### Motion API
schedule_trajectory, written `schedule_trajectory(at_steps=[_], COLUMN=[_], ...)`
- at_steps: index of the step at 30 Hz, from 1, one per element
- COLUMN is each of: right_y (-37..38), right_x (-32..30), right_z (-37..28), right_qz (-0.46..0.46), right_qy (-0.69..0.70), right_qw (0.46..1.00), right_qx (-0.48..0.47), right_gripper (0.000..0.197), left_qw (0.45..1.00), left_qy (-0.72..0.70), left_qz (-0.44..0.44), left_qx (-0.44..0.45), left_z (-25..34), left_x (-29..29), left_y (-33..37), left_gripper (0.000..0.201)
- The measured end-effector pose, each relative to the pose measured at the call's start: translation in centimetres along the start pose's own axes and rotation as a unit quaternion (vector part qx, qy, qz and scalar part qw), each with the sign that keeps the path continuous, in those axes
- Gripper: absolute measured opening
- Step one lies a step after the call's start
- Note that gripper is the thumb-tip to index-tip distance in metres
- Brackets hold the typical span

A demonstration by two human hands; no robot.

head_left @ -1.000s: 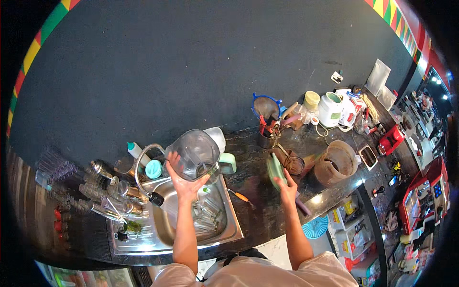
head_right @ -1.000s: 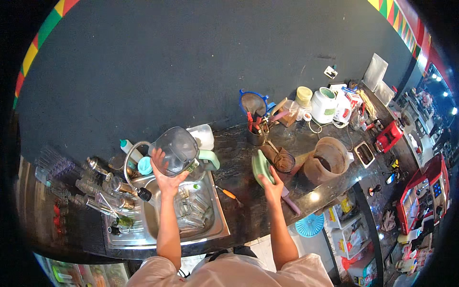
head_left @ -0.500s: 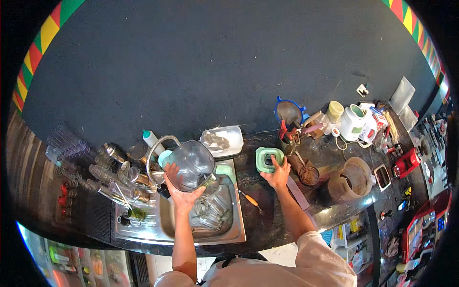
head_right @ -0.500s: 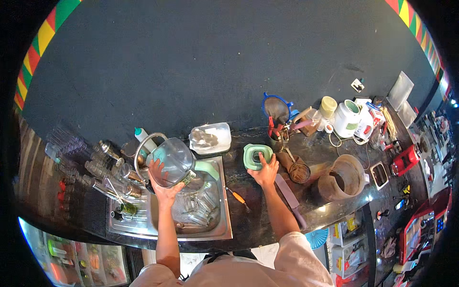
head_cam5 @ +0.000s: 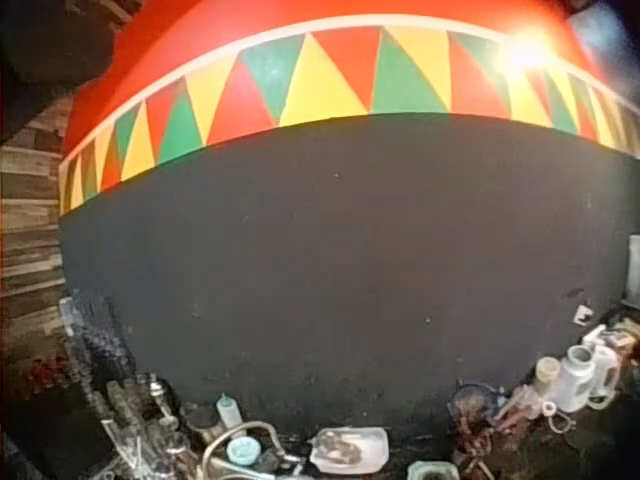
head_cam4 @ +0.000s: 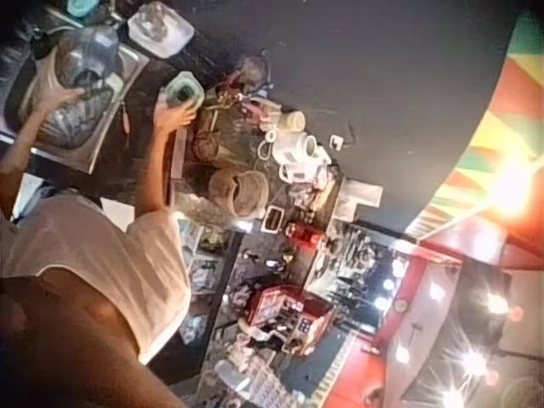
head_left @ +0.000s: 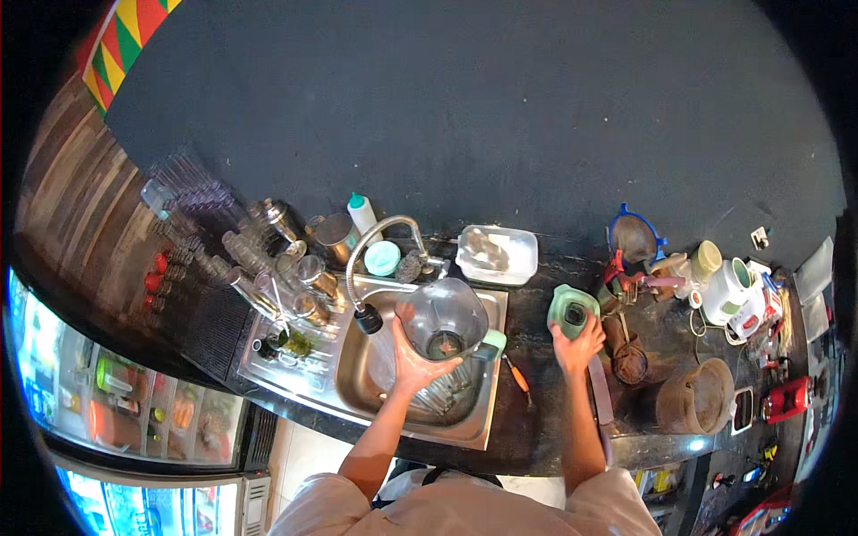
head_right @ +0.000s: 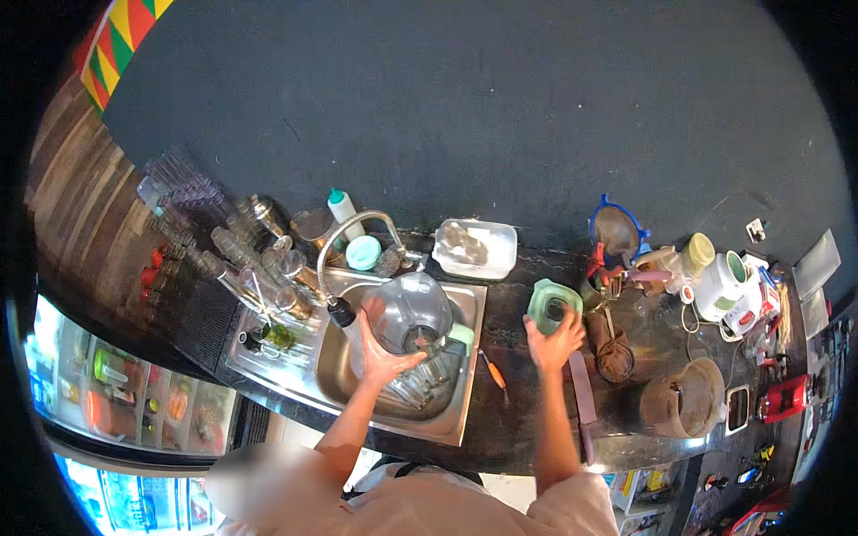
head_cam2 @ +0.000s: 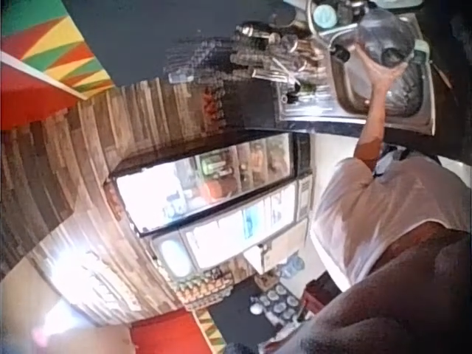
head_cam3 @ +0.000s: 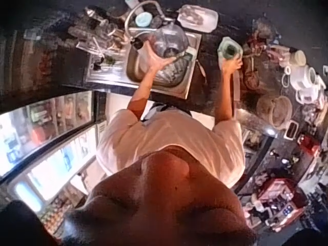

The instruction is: Washing bar equipment including a cocktail shaker and blender parts in a sink.

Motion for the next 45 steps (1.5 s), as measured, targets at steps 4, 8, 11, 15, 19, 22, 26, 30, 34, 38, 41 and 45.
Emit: schedule_trajectory(at_steps=[4, 8, 11, 15, 19, 22, 26, 30, 34, 38, 41, 45], right_y=[-6.7, -11.0, -12.2, -11.5, -11.5, -13.1, -16.8, -17.5, -18.6, -18.1, -18.8, -19.8], right_x=[2.8, 6.2, 8.0, 7.7, 6.9, 6.1, 8.6, 10.0, 10.5, 10.0, 10.6, 10.1], right_z=[-7.4, -10.7, -10.9, -11.1, -10.3, -12.0, -10.7, -10.4, -13.7, -14.1, -15.2, -17.6], right_qz=[-0.193, -0.189, -0.224, -0.190, -0.271, -0.330, -0.393, -0.271, -0.284, -0.226, -0.235, -0.245], right_qy=[0.465, 0.480, 0.520, 0.536, 0.481, 0.441, 0.477, 0.489, 0.508, 0.566, 0.612, 0.634], right_qw=[0.862, 0.850, 0.792, 0.754, 0.709, 0.656, 0.584, 0.671, 0.647, 0.599, 0.510, 0.469], right_qx=[0.059, 0.108, 0.229, 0.328, 0.439, 0.516, 0.526, 0.487, 0.492, 0.519, 0.557, 0.564], right_gripper=[0.025, 0.022, 0.027, 0.027, 0.041, 0.052, 0.053, 0.023, 0.015, 0.017, 0.026, 0.030], left_qw=[0.999, 1.000, 1.000, 0.995, 0.964, 0.931, 0.765, 0.744, 0.667, 0.645, 0.603, 0.628], left_qy=[0.028, 0.004, -0.016, -0.030, -0.069, -0.155, -0.255, -0.200, -0.322, -0.347, -0.359, -0.292], left_qz=[0.016, -0.004, -0.004, -0.092, -0.255, -0.308, -0.365, -0.311, -0.319, -0.274, -0.320, -0.391], left_qx=[0.004, -0.018, -0.017, -0.035, -0.014, -0.119, -0.466, -0.557, -0.591, -0.623, -0.637, -0.607], left_z=[-0.9, -1.5, -1.5, -2.5, -2.5, -7.6, -16.0, -18.9, -16.8, -18.8, -19.2, -20.0], left_x=[-0.6, -1.6, -2.6, -3.6, -4.2, -4.0, -2.6, -3.7, -3.7, -2.4, -1.8, -2.0], left_y=[-0.9, -0.2, 0.2, 0.8, 0.6, -2.2, -7.3, -7.2, -5.9, -5.9, -5.1, -3.9], left_gripper=[0.118, 0.118, 0.109, 0.103, 0.093, 0.091, 0.085, 0.073, 0.063, 0.057, 0.055, 0.054])
Point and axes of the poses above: each hand's wrist, its own y-axis towards the middle knuckle, its own x-axis out of the palm, z = x × y, the point moved 8 cm from there along y, towards the middle knuckle, and after that the axes turned 8 degrees about z, right-handed, at the moved point
